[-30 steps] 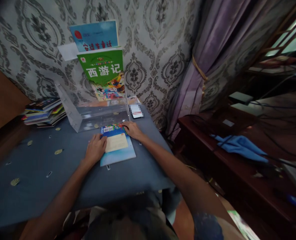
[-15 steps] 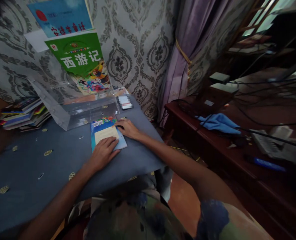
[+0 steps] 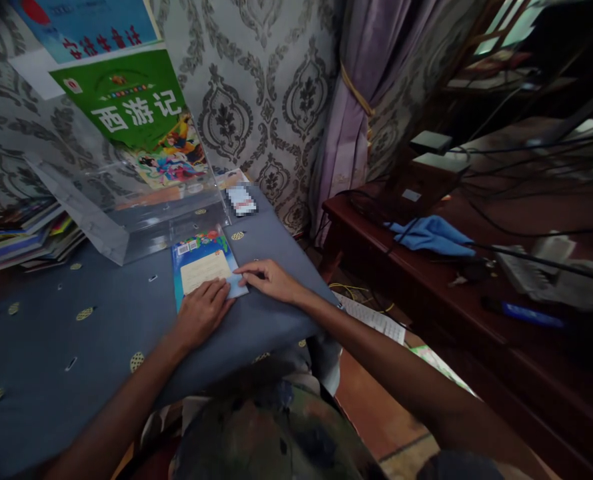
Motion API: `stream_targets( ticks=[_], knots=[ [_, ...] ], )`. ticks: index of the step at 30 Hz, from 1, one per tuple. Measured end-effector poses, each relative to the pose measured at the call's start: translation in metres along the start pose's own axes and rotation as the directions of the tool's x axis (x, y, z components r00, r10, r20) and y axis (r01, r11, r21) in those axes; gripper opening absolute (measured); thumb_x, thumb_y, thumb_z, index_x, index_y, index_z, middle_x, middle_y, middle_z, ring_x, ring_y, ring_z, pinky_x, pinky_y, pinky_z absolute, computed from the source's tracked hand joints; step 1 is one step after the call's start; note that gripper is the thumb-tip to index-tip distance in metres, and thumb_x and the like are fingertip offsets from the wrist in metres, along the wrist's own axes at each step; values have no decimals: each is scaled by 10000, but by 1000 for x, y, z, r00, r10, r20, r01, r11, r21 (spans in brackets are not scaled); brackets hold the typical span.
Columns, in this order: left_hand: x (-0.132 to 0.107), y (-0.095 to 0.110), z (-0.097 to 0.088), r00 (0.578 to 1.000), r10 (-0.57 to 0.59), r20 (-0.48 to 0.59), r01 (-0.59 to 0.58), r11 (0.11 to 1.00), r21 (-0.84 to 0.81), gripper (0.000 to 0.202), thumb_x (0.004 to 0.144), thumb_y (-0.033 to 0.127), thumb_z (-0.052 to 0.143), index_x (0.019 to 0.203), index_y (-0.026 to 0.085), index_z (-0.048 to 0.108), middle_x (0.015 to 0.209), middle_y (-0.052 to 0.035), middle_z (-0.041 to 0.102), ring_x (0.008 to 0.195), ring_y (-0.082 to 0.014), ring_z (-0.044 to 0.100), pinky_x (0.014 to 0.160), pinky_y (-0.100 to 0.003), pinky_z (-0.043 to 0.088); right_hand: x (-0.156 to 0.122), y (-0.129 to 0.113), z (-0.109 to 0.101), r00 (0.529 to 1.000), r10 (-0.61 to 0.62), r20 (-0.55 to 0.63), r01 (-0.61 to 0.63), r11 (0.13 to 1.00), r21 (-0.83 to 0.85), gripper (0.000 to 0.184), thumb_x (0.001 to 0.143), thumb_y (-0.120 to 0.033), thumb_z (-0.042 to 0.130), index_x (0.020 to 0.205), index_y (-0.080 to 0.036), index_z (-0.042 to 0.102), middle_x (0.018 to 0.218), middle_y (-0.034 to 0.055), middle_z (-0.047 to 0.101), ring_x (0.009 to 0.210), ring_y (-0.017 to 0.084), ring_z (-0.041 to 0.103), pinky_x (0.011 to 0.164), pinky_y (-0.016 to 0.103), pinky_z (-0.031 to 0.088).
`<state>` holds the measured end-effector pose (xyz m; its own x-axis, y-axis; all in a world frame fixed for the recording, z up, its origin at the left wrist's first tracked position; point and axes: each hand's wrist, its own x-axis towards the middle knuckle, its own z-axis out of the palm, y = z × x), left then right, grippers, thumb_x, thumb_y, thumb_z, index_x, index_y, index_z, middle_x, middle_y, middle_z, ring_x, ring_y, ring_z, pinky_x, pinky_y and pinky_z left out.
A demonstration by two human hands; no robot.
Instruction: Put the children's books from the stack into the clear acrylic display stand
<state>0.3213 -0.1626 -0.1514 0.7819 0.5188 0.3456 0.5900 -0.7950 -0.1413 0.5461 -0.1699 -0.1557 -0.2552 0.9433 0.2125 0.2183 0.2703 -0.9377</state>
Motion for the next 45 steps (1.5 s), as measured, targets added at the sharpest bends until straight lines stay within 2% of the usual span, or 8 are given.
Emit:
stream_targets(
  ticks=[8, 23, 37, 42, 45],
  knots=[
    [-1, 2, 4, 994, 54, -93, -47, 996, 73, 249, 1007, 234, 462, 1138, 126, 644, 1149, -136, 718, 1102, -263, 656, 904, -378, 544, 0, -1, -1, 1000, -16, -6, 16, 1000, -1, 355, 913, -401, 554, 1092, -164, 748, 888, 62, 764, 861, 191, 679, 796, 307, 505],
    [1, 3, 1, 997, 54, -52, -50, 995, 87, 277, 1007, 189, 424, 1142, 116, 655, 1167, -137, 720, 1117, -265, 659, 902, -375, 554, -2, -2, -2, 999, -32, -10, 32, 999, 21, 349, 930, -407, 553, 1101, -167, 741, 915, 66, 771, 872, 187, 690, 796, 310, 517],
    [3, 3, -7, 1000, 20, 9, -20, 999, 34, 272, 978, 150, 455, 1170, 126, 645, 1180, -142, 708, 1150, -255, 639, 906, -369, 562, -3, -2, -2, 997, -65, -28, 66, 997, 31, 340, 938, -416, 561, 1096, -177, 745, 929, 66, 775, 899, 190, 696, 834, 320, 517],
    [2, 4, -5, 999, 25, -30, -24, 999, 33, 269, 980, 155, 451, 1156, 127, 652, 1169, -133, 715, 1126, -254, 650, 885, -367, 565, -5, -5, -3, 993, -115, -33, 114, 993, -27, 319, 959, -378, 529, 1093, -186, 745, 903, 61, 769, 868, 187, 680, 812, 323, 506],
    [1, 5, -2, 998, 16, -58, -14, 999, 31, 261, 991, 202, 461, 1148, 122, 653, 1168, -141, 713, 1130, -260, 647, 898, -375, 558, -6, -6, -2, 987, -162, -12, 157, 972, -177, 298, 958, -343, 526, 1071, -186, 752, 825, 53, 745, 771, 179, 645, 766, 325, 492]
  ],
)
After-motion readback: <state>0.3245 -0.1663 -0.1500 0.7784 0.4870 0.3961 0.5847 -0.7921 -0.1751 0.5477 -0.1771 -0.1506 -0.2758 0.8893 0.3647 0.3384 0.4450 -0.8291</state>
